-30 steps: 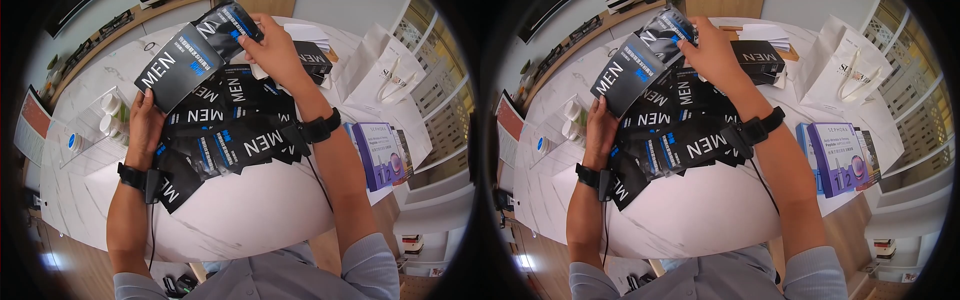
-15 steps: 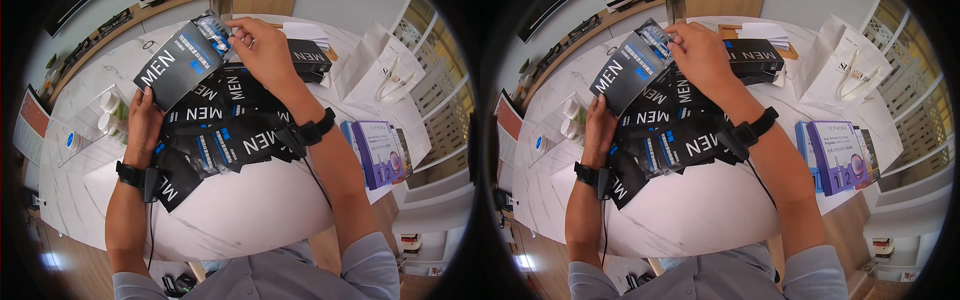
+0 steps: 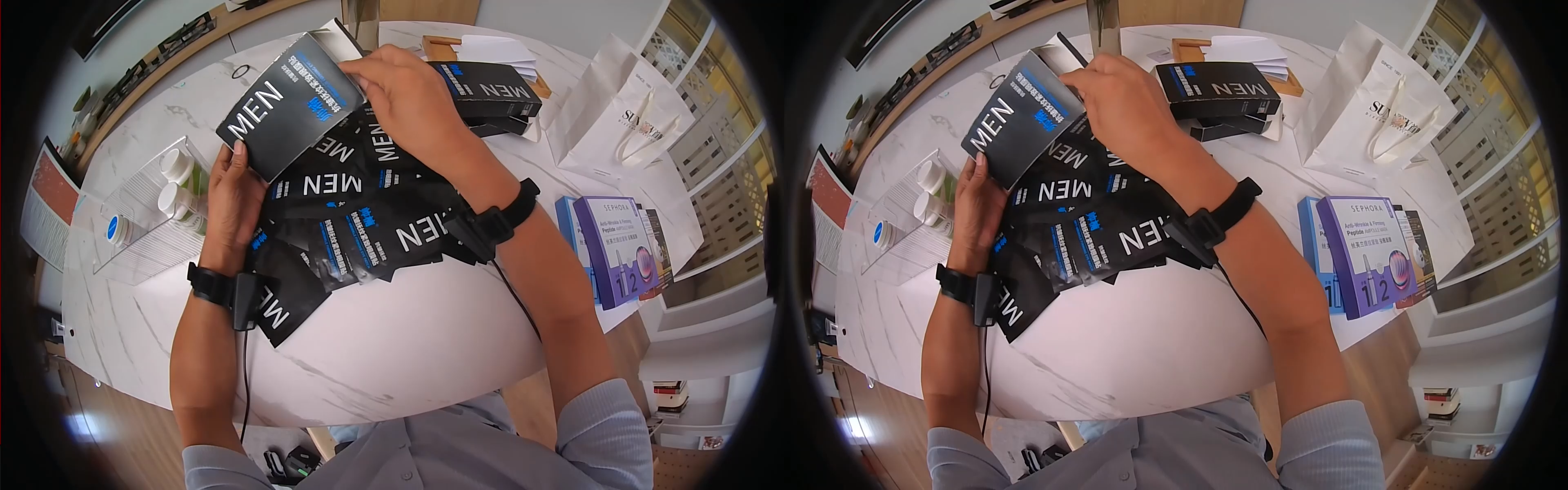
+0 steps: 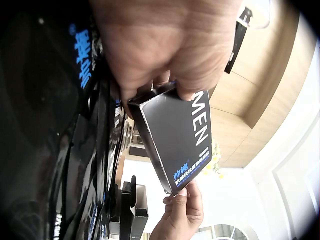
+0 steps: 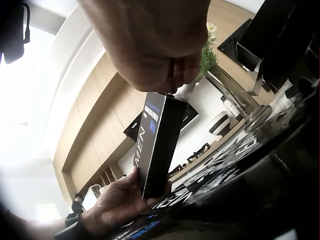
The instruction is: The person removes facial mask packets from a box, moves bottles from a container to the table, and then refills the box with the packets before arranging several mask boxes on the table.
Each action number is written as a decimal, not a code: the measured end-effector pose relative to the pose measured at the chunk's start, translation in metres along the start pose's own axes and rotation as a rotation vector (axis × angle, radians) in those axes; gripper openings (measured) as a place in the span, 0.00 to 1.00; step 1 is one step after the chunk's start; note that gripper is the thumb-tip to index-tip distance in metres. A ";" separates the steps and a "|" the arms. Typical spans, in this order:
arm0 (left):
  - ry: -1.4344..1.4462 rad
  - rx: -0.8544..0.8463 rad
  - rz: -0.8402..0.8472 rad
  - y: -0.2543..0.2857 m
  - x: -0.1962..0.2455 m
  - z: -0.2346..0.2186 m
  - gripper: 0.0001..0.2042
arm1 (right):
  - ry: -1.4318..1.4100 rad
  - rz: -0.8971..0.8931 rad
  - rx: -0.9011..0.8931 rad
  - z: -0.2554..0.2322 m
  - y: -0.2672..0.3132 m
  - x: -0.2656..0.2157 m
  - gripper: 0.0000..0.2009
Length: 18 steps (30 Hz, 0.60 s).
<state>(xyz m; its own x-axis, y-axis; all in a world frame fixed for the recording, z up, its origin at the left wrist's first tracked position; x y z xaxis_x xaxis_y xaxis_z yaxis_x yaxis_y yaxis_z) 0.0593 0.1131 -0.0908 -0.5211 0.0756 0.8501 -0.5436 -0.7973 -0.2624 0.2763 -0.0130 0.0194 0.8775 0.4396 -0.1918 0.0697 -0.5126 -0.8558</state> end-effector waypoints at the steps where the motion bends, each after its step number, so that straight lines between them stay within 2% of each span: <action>1: 0.008 0.007 -0.003 0.000 0.000 -0.001 0.22 | -0.003 -0.007 -0.007 0.000 0.000 0.000 0.12; 6: 0.020 0.038 0.003 -0.003 -0.002 -0.006 0.22 | 0.022 0.008 -0.039 -0.007 -0.005 0.006 0.13; 10: 0.078 0.060 0.008 -0.004 -0.002 -0.013 0.22 | -0.086 0.150 -0.081 -0.010 -0.004 0.026 0.09; 13: 0.078 0.050 0.032 -0.005 0.000 -0.010 0.22 | 0.041 0.249 -0.394 0.014 0.015 0.035 0.08; 14: 0.077 0.051 0.030 -0.005 0.001 -0.010 0.22 | 0.116 0.326 -0.629 0.028 0.024 0.039 0.11; 17: 0.075 0.052 0.024 -0.004 0.001 -0.010 0.23 | 0.057 0.185 -0.866 0.040 0.045 0.020 0.20; 18: 0.075 0.047 0.025 -0.004 0.000 -0.011 0.23 | 0.041 0.154 -0.990 0.045 0.050 0.017 0.29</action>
<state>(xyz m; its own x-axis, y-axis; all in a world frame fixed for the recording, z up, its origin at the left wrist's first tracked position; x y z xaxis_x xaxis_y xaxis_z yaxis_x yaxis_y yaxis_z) 0.0539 0.1230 -0.0946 -0.5829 0.0986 0.8066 -0.4993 -0.8266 -0.2597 0.2737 0.0016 -0.0483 0.9248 0.3000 -0.2341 0.3006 -0.9531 -0.0342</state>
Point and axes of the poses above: each hand's wrist, its own y-axis away from the middle knuckle, its own z-axis out of the palm, x = y × z, the point moved 7 cm from there along -y, towards the middle knuckle, and after that the axes turned 1 degree about -x, right-handed, at the moved point
